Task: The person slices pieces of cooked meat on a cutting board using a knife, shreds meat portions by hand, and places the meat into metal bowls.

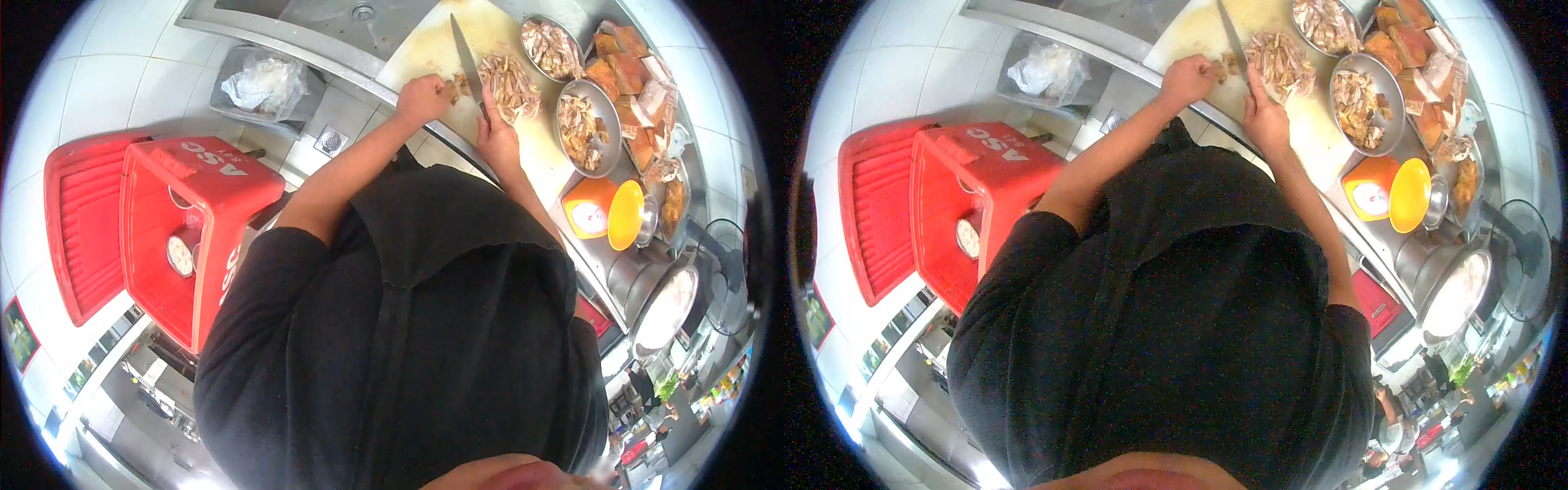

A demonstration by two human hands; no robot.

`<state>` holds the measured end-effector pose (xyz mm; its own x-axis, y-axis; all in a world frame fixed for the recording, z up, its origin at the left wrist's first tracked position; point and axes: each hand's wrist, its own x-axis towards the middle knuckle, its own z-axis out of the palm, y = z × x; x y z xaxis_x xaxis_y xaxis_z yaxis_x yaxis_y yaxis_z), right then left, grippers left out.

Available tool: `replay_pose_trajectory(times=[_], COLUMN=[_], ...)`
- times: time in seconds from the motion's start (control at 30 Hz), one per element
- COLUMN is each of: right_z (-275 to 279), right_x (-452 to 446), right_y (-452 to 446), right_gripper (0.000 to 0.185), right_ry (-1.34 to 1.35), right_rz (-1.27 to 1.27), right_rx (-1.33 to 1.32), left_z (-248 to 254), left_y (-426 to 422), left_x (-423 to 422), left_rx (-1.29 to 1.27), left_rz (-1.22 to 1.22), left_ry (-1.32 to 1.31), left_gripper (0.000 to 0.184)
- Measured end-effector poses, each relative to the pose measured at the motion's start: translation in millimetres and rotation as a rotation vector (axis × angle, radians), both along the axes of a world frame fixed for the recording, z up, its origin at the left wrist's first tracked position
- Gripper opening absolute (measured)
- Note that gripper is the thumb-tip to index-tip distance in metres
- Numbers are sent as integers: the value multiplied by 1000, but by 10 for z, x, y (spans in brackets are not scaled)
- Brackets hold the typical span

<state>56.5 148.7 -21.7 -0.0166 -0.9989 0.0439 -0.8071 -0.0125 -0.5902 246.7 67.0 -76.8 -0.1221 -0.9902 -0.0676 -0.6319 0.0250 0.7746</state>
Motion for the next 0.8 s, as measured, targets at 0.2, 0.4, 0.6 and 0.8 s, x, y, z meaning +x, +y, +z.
replay_pose_trajectory(times=[0.2,0.4,0.6,0.8], right_z=[197,583,26,-56], right_x=[-14,243,211,118], right_y=[-43,49,1,-2], right_gripper=[67,64,74,67], right_ry=[-163,-176,92,-236], right_rz=[10,125,133,100], right_rx=[-103,-364,151,-78], left_z=[5,22,33,49], left_y=[-42,6,-4,67], left_x=[72,182,200,237], left_rx=[34,45,58,100], left_rz=[13,107,96,98], left_ry=[53,112,114,142], left_gripper=[21,18,19,21])
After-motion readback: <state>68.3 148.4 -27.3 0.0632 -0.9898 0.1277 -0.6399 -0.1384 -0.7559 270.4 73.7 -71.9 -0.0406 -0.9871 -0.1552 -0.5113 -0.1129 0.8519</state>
